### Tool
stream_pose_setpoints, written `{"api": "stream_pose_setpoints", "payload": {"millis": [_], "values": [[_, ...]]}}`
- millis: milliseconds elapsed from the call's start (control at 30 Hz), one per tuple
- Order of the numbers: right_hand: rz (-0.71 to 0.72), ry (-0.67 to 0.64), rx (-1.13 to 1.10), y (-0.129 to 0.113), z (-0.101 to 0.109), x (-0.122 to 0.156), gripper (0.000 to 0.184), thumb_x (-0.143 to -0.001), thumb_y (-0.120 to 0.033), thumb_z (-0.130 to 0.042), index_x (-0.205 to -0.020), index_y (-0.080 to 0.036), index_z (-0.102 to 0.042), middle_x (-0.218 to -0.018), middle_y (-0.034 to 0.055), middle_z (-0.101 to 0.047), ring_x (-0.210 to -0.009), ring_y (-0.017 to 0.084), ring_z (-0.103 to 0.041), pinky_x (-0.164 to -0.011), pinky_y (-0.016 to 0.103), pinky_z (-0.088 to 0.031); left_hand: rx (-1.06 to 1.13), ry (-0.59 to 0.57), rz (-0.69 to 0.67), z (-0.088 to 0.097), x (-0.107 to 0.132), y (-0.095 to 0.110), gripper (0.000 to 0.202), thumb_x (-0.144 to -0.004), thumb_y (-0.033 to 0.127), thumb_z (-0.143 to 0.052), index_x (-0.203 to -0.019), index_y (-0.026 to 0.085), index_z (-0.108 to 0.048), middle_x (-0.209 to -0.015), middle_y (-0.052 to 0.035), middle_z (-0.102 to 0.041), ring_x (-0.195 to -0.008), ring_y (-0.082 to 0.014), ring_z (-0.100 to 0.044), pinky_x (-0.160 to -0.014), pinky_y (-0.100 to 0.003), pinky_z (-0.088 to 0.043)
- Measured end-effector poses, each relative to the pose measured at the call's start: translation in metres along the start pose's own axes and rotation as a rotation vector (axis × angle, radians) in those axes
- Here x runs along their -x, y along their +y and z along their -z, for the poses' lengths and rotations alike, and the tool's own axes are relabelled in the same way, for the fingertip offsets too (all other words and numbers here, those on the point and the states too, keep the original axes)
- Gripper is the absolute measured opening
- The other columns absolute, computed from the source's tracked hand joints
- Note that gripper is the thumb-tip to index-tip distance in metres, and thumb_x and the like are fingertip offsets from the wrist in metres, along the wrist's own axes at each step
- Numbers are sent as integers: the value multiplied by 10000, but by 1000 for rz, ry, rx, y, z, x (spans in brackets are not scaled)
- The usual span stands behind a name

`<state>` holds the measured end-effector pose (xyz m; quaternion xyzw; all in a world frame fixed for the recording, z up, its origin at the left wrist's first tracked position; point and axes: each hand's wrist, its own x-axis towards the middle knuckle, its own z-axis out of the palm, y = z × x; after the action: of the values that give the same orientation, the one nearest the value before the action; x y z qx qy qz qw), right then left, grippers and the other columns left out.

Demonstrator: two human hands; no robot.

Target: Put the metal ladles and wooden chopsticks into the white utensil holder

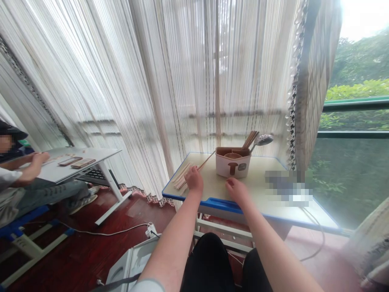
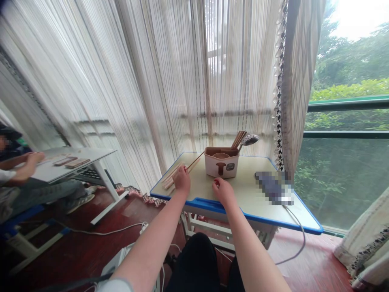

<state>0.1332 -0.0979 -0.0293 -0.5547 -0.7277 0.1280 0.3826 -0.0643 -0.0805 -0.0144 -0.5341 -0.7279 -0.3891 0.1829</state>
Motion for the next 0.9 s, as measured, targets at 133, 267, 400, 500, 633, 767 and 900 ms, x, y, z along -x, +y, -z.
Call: {"api": "stream_pose_setpoints", "payload": {"millis": [133,267,400,500,633,767,900], "values": [[-35,8,-67,1,2,0,279,-810,-375,-456,-953,-193,-612,-897,58,-671,-853,196,-601,-721,283,-418,38,91,85,-1,-1,-4,272,-883,195,-381,-1090,186,-557,-1045,-112,-567,-980,-236,-537,-808,-377,-397],[-77,0,-82,0,3,0,269,-801,-387,-466,-904,-198,-627,-878,58,-672,-835,200,-601,-717,295,-421,122,187,101,2,-2,-7,259,-887,208,-379,-1044,181,-582,-1008,-105,-561,-958,-227,-536,-799,-363,-401],[-73,19,-123,0,5,0,271,-804,-376,-451,-909,-203,-631,-868,53,-667,-825,196,-594,-727,304,-425,220,278,-128,6,2,-5,259,-903,249,-377,-1036,191,-591,-983,-94,-572,-967,-213,-522,-862,-370,-369],[-51,62,-223,1,5,0,319,-804,-395,-448,-1001,-201,-609,-905,56,-661,-807,189,-595,-720,307,-439,225,264,-322,7,7,2,235,-894,249,-411,-1019,207,-606,-947,-84,-583,-927,-207,-519,-867,-376,-355],[-44,147,-384,0,6,-1,422,-789,-445,-475,-1114,-192,-563,-958,76,-652,-831,196,-594,-720,313,-451,206,147,-590,6,15,13,222,-884,238,-437,-1009,234,-621,-914,-69,-596,-896,-197,-522,-839,-365,-369],[-106,162,-487,0,10,0,388,-769,-446,-515,-1039,-182,-604,-1028,98,-645,-873,206,-597,-765,326,-447,187,-25,-744,5,18,20,275,-889,201,-413,-1073,258,-609,-946,-71,-601,-916,-190,-525,-836,-344,-393],[-108,199,-561,-3,14,1,409,-773,-463,-517,-1042,-168,-604,-1016,113,-651,-871,215,-599,-784,344,-453,189,-121,-714,5,17,20,305,-886,185,-405,-1112,256,-597,-963,-85,-598,-932,-192,-531,-849,-341,-416]]}}
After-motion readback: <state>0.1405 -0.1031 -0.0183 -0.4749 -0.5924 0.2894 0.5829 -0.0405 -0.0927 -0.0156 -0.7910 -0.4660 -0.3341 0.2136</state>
